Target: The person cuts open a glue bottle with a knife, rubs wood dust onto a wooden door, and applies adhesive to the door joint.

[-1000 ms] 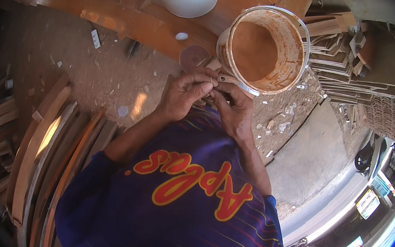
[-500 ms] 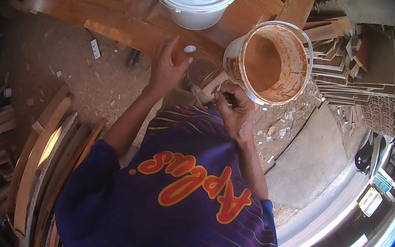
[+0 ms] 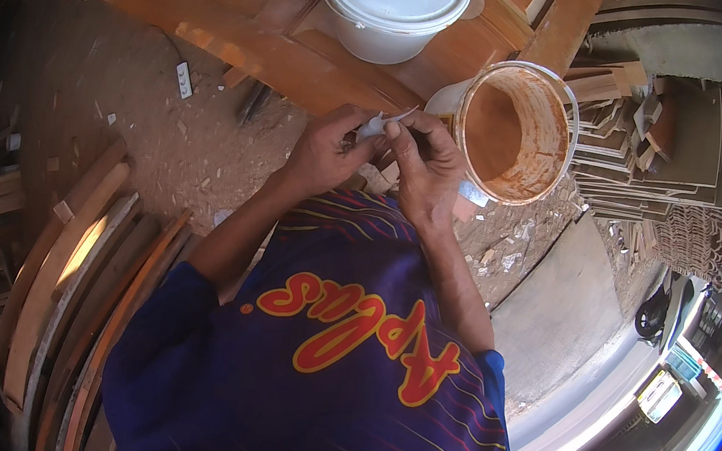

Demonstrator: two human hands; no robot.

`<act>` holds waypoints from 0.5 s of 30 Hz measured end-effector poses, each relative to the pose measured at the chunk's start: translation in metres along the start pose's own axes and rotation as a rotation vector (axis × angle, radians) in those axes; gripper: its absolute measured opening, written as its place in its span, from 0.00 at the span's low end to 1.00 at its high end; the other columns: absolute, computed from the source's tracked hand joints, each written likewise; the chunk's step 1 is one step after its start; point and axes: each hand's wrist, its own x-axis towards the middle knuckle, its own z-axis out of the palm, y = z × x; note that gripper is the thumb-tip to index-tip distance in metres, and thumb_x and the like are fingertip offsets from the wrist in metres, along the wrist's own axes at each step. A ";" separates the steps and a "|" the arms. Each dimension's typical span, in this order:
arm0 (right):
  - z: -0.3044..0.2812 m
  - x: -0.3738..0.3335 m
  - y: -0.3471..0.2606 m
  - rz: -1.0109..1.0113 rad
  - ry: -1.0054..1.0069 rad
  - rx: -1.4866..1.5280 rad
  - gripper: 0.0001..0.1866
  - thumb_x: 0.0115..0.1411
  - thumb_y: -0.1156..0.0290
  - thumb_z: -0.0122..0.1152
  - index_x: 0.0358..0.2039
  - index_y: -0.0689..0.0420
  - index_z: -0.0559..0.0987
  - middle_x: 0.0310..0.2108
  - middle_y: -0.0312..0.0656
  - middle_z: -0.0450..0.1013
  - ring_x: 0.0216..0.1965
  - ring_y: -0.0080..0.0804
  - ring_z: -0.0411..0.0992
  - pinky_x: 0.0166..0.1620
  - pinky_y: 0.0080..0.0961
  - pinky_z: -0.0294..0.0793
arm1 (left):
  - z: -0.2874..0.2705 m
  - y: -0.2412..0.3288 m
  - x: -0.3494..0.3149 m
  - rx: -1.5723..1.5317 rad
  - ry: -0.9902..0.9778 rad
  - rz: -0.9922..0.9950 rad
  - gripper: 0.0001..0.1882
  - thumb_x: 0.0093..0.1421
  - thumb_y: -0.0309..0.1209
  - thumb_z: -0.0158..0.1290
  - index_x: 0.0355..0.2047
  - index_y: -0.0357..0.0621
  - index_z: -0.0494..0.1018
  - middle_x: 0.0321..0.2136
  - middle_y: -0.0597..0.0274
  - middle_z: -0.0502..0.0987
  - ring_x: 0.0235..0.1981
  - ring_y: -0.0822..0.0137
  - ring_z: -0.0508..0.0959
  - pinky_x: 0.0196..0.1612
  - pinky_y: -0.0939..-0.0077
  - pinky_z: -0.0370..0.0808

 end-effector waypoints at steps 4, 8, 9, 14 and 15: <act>0.001 0.004 -0.015 -0.033 0.032 -0.006 0.07 0.69 0.73 0.65 0.43 0.63 0.81 0.35 0.38 0.80 0.37 0.20 0.77 0.37 0.21 0.80 | -0.003 0.003 -0.010 0.044 -0.029 -0.028 0.20 0.62 0.25 0.63 0.54 0.39 0.78 0.36 0.57 0.79 0.35 0.66 0.81 0.37 0.72 0.79; 0.002 0.002 -0.021 0.028 0.024 0.022 0.07 0.68 0.73 0.66 0.43 0.63 0.81 0.35 0.39 0.80 0.33 0.20 0.77 0.33 0.19 0.78 | -0.005 0.011 -0.011 -0.002 -0.027 -0.035 0.20 0.62 0.26 0.63 0.55 0.42 0.78 0.36 0.56 0.79 0.36 0.65 0.81 0.36 0.71 0.79; 0.001 0.002 -0.020 0.029 0.020 0.020 0.07 0.68 0.73 0.66 0.43 0.63 0.81 0.35 0.39 0.80 0.33 0.20 0.77 0.33 0.19 0.78 | -0.006 0.009 -0.012 0.019 -0.033 -0.009 0.21 0.62 0.26 0.63 0.56 0.42 0.78 0.36 0.56 0.79 0.36 0.65 0.81 0.35 0.71 0.79; -0.008 0.003 -0.024 -0.008 -0.084 -0.129 0.06 0.69 0.75 0.64 0.43 0.62 0.81 0.36 0.41 0.81 0.33 0.22 0.79 0.28 0.18 0.79 | -0.010 0.021 -0.016 0.041 -0.063 -0.039 0.15 0.62 0.24 0.63 0.49 0.37 0.78 0.36 0.55 0.79 0.36 0.61 0.81 0.38 0.67 0.78; -0.011 0.004 -0.028 -0.008 -0.080 -0.130 0.06 0.69 0.75 0.64 0.43 0.62 0.81 0.36 0.41 0.81 0.33 0.22 0.79 0.28 0.18 0.79 | -0.012 0.019 -0.015 0.084 -0.065 0.026 0.17 0.63 0.26 0.62 0.52 0.40 0.77 0.37 0.54 0.79 0.37 0.59 0.81 0.39 0.66 0.78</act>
